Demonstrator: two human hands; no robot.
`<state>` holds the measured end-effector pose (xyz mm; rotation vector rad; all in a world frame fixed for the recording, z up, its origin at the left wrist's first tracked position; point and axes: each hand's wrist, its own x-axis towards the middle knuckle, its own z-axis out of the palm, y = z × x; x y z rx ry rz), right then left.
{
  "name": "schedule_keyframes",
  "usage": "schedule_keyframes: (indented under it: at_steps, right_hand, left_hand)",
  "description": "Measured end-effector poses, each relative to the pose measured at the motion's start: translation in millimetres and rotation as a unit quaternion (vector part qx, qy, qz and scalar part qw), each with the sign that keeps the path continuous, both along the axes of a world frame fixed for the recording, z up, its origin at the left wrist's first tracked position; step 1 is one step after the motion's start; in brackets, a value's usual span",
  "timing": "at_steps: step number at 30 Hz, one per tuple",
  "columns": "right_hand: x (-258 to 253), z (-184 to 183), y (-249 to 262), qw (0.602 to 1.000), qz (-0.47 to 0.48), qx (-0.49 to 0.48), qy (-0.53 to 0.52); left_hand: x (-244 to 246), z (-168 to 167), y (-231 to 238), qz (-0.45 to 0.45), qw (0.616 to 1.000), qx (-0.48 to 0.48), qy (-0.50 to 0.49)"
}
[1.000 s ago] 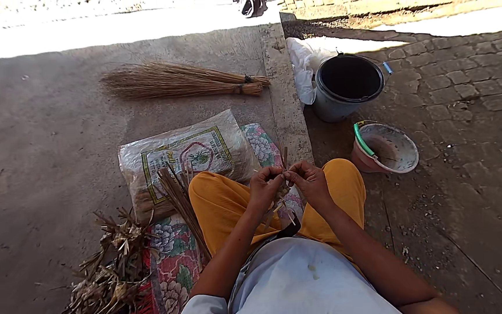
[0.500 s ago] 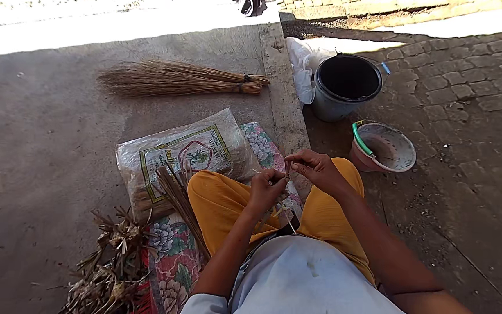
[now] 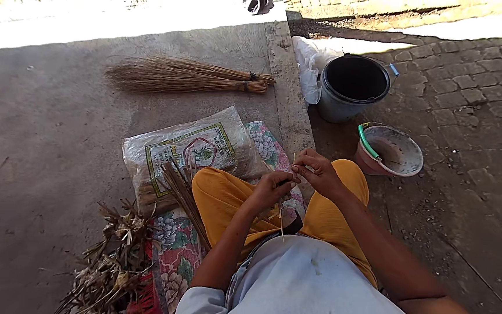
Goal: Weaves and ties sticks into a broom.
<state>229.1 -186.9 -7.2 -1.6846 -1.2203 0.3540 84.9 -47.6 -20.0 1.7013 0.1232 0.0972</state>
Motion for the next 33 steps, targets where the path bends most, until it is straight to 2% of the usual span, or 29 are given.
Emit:
schedule_keyframes:
  at_steps: [3, 6, 9, 11, 14, 16, 19, 22, 24, 26, 27, 30, 33]
  right_hand:
    - [-1, 9, -1, 0.999, 0.034, -0.024, -0.007]
    - [-2, 5, 1, 0.998, 0.021, -0.051, -0.040]
    - [-9, 1, 8, 0.998, 0.014, -0.061, 0.030]
    - [-17, 4, 17, 0.992, 0.017, -0.033, 0.118]
    - [-20, 11, 30, 0.985, 0.050, -0.011, 0.167]
    - [-17, 4, 36, 0.984, 0.063, -0.026, 0.166]
    - [-9, -37, 45, 0.977, 0.094, -0.086, 0.169]
    - [-7, -87, 50, 0.952, 0.109, -0.174, 0.226]
    - [-10, -113, 49, 0.935, 0.090, -0.220, 0.263]
    - [-14, -134, 47, 0.920, 0.071, -0.265, 0.280]
    - [-15, -143, 46, 0.911, 0.063, -0.289, 0.288]
    - [-19, -164, 41, 0.887, 0.026, -0.330, 0.322]
    - [-23, -184, 32, 0.872, 0.001, -0.353, 0.339]
  left_hand:
    - [6, -4, -9, 0.047, 0.998, 0.019, -0.024]
    - [6, -15, -16, 0.054, 0.991, 0.102, -0.068]
    - [-3, -18, -14, 0.065, 0.982, 0.156, -0.086]
    - [-13, -18, -6, 0.102, 0.983, 0.128, -0.088]
    - [-45, 0, 13, 0.249, 0.966, 0.017, -0.073]
    - [-82, 15, 31, 0.358, 0.932, -0.011, -0.052]
    - [-153, 20, 61, 0.491, 0.871, 0.013, -0.015]
    - [-221, 16, 91, 0.616, 0.779, 0.088, 0.077]
    - [-269, 18, 107, 0.654, 0.714, 0.155, 0.194]
    - [-313, 32, 116, 0.670, 0.646, 0.186, 0.316]
    - [-329, 39, 117, 0.682, 0.614, 0.197, 0.346]
    - [-356, 51, 111, 0.740, 0.549, 0.196, 0.337]
    - [-357, 42, 102, 0.768, 0.535, 0.179, 0.304]
